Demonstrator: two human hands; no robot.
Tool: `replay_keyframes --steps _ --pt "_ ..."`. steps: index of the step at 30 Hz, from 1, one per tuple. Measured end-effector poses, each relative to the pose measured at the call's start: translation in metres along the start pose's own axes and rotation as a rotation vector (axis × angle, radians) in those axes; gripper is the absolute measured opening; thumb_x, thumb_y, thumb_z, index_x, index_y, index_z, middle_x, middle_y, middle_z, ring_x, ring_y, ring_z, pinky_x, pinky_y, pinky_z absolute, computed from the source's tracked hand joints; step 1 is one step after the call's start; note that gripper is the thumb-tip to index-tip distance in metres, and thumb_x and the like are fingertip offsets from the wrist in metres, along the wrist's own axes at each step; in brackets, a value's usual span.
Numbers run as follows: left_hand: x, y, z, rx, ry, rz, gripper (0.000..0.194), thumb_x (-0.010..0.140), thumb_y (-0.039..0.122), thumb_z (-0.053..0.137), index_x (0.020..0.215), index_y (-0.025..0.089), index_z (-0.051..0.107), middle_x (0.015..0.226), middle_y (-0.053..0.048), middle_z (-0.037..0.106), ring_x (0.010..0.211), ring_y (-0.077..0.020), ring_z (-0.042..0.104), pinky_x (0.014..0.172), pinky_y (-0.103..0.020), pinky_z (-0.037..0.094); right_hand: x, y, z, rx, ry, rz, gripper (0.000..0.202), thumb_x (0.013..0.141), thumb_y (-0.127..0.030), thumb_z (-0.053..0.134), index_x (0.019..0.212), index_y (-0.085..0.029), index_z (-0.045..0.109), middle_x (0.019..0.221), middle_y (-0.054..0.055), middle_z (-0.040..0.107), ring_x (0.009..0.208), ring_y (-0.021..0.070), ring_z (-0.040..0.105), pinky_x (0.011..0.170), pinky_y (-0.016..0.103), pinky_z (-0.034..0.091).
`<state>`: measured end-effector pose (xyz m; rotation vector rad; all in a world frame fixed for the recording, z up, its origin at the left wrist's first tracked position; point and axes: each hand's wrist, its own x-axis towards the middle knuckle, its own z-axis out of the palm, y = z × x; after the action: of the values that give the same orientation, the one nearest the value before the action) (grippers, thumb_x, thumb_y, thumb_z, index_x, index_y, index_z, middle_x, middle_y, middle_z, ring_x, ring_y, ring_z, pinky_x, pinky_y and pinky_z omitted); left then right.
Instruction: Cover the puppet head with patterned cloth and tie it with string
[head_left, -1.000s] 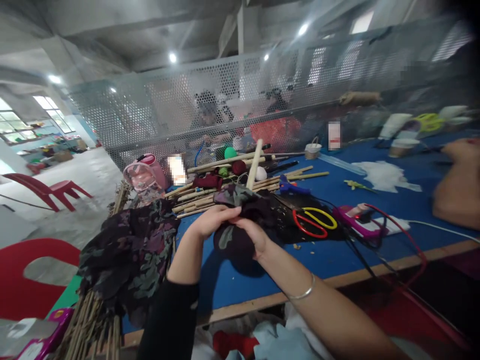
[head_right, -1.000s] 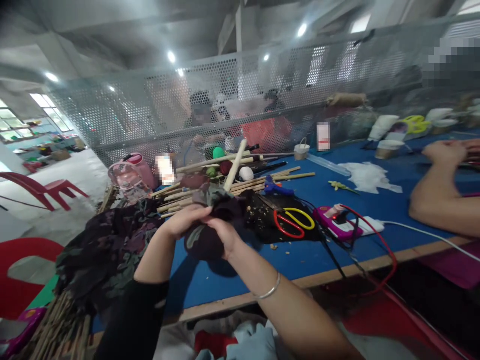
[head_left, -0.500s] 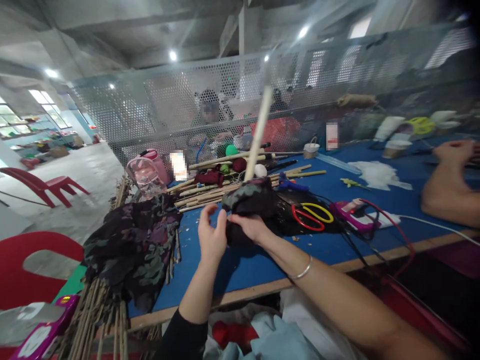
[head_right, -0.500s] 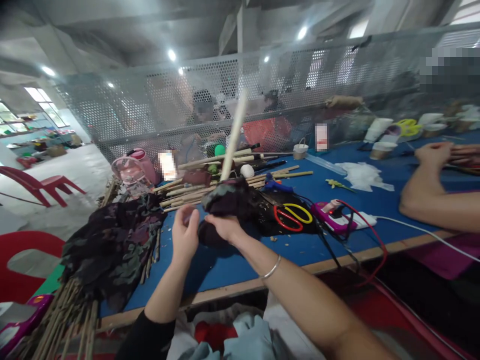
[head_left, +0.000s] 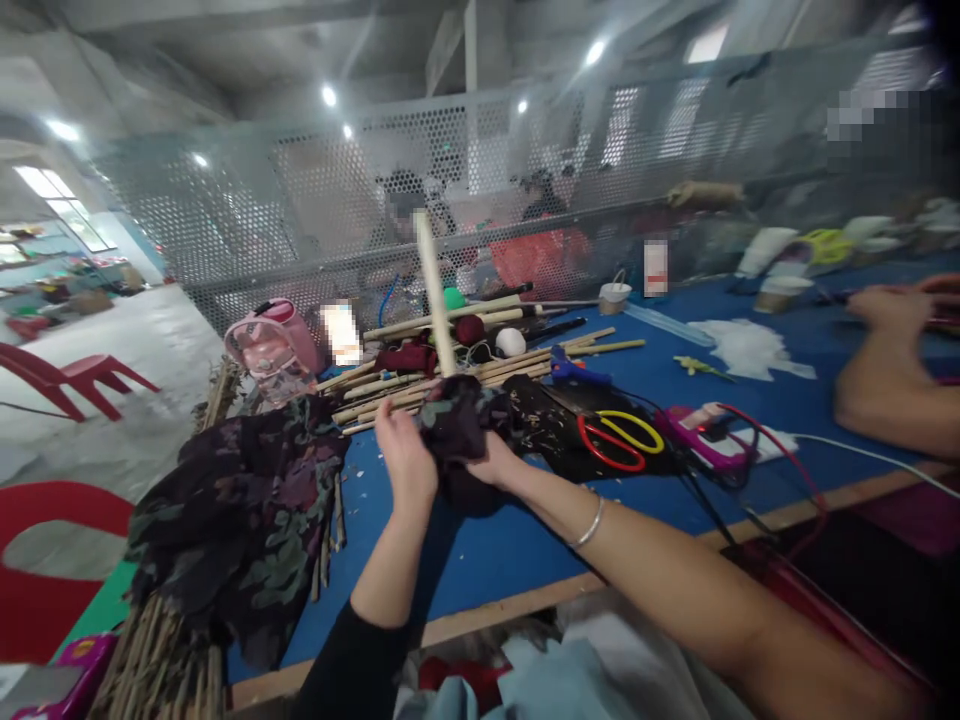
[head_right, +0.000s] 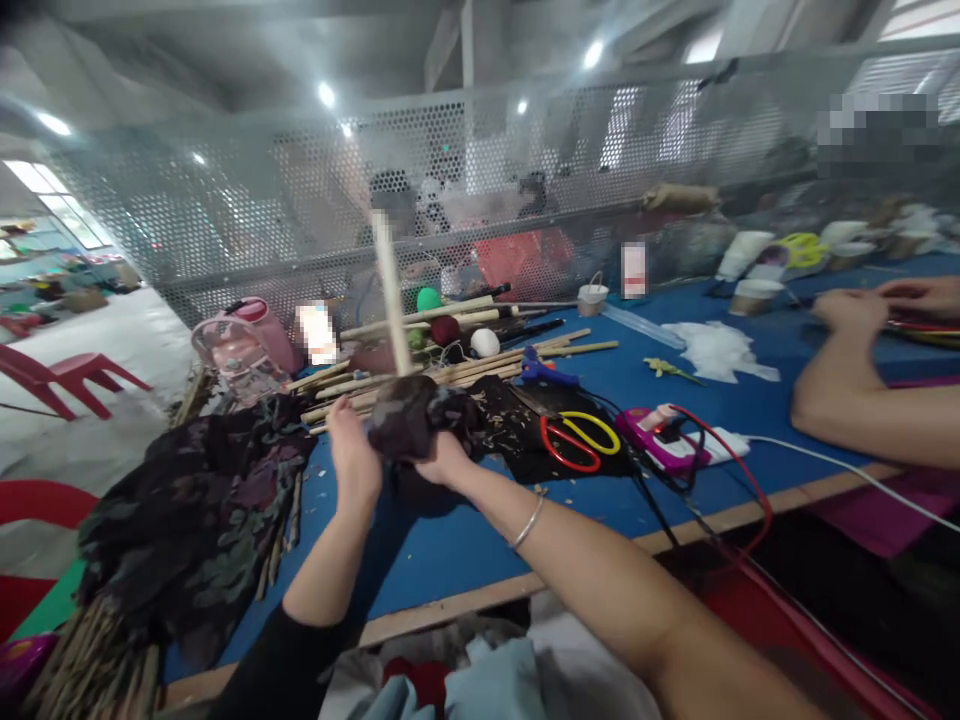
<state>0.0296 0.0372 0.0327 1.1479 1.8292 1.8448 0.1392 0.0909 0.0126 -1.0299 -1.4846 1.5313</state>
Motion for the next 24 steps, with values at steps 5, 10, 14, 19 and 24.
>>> replay_keyframes --steps 5,10,14,19,24 --pt "-0.042 0.003 -0.03 -0.198 -0.448 -0.42 0.048 0.079 0.056 0.049 0.11 0.02 0.047 0.112 -0.011 0.056 0.1 -0.0234 0.057 0.08 -0.038 0.048 -0.005 -0.022 -0.003 0.233 -0.008 0.205 0.014 0.06 -0.028 0.063 0.063 -0.014 0.062 0.063 0.006 0.067 0.062 0.0203 0.063 0.062 0.033 0.051" --pt "-0.071 0.012 -0.013 -0.106 -0.151 -0.112 0.057 0.069 0.037 0.066 0.116 0.018 0.039 0.109 -0.01 0.054 0.098 -0.0218 0.055 0.089 -0.036 0.044 -0.029 -0.025 0.023 0.379 0.004 0.317 0.014 0.061 -0.028 0.057 0.058 -0.014 0.058 0.055 0.003 0.062 0.052 0.0147 0.057 0.055 0.027 0.048" --pt "-0.07 0.016 -0.012 -0.078 -0.113 -0.08 0.042 0.07 0.033 0.062 0.106 0.019 0.044 0.098 -0.006 0.055 0.089 -0.0198 0.057 0.082 -0.033 0.046 -0.037 -0.018 0.03 0.399 0.127 0.282 0.017 0.062 -0.032 0.059 0.065 -0.016 0.06 0.057 -0.001 0.062 0.056 0.0125 0.056 0.056 0.024 0.046" --pt "-0.058 0.015 -0.033 -0.169 -0.546 -0.383 0.056 0.066 0.041 0.068 0.112 0.019 0.044 0.107 -0.009 0.054 0.09 -0.0219 0.058 0.072 -0.034 0.05 -0.048 -0.019 0.01 0.294 0.098 0.306 0.013 0.057 -0.026 0.064 0.057 -0.014 0.063 0.053 0.0 0.062 0.052 0.0132 0.054 0.051 0.025 0.041" --pt "-0.051 0.005 -0.054 -0.381 -1.009 -0.401 0.083 0.051 0.054 0.077 0.117 0.014 0.046 0.119 -0.015 0.053 0.101 -0.0271 0.056 0.08 -0.035 0.048 -0.076 -0.028 0.004 0.24 -0.015 0.345 0.015 0.053 -0.024 0.069 0.061 -0.012 0.068 0.058 0.002 0.066 0.053 0.0154 0.057 0.053 0.027 0.043"
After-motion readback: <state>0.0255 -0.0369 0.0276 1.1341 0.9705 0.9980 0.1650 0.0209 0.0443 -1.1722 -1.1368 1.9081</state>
